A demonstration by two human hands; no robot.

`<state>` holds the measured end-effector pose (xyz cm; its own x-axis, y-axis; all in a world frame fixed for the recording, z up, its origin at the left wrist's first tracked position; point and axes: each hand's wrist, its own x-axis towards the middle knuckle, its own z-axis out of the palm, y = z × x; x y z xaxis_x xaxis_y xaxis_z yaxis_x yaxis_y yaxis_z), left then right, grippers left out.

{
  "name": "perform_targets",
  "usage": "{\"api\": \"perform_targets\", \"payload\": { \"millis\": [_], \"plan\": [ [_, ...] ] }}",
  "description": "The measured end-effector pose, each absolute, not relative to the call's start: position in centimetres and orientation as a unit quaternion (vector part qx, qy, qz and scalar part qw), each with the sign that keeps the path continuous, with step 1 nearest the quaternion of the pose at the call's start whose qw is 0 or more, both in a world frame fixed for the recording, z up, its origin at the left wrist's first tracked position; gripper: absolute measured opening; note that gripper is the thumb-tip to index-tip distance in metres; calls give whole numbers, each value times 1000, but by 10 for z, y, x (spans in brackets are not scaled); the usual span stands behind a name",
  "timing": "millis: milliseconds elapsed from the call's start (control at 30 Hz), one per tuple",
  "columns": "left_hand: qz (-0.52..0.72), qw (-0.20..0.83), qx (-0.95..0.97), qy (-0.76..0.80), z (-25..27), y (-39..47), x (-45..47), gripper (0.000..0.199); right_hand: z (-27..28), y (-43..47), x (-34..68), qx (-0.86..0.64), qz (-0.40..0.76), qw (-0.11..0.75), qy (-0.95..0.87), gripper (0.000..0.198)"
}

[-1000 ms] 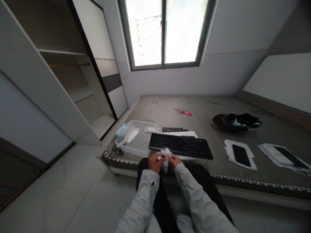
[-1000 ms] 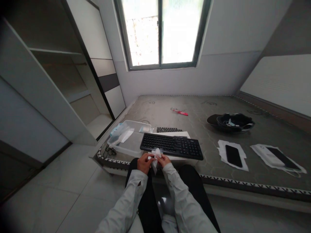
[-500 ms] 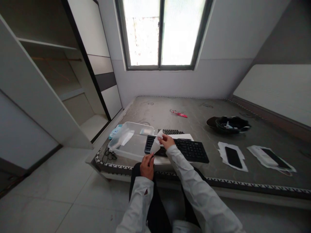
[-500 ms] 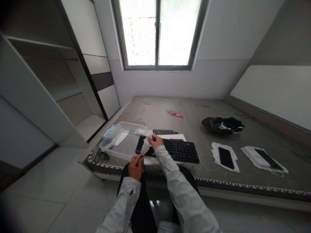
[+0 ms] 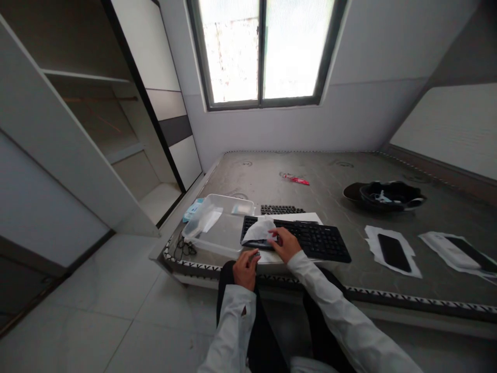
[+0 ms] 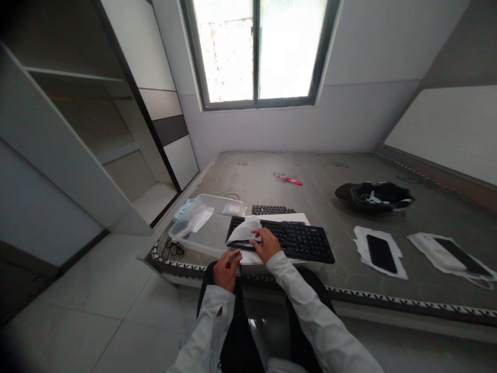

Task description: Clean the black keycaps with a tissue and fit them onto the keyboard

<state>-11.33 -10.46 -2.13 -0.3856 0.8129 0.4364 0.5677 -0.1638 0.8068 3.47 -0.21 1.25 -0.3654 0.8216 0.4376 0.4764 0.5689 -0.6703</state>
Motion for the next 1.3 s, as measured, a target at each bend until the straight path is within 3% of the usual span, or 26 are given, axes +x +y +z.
{"api": "perform_targets", "payload": {
  "millis": [167, 400, 733, 933, 1100, 1300],
  "plan": [
    [540, 153, 515, 648, -23, -102, -110, 24, 7, -28, 34, -332, 353, 340, -806, 24],
    [515, 196, 524, 650, -31, -98, -108, 24, -11, -18, 45, -348, 490, 303, -740, 28],
    [404, 115, 695, 583, -52, -95, -102, 25, -30, -13, 72, -381, 590, 214, -679, 35],
    [438, 145, 676, 575, -50, -91, -100, 31, -27, 5, 87, -407, 591, 193, -669, 36],
    [460, 151, 665, 569, -45, -91, -101, 24, -16, 59, 112, -464, 492, 267, -686, 44],
    [463, 148, 676, 555, -45, -91, -104, 20, -9, 136, 135, -525, 409, 264, -698, 43]
  ]
}}
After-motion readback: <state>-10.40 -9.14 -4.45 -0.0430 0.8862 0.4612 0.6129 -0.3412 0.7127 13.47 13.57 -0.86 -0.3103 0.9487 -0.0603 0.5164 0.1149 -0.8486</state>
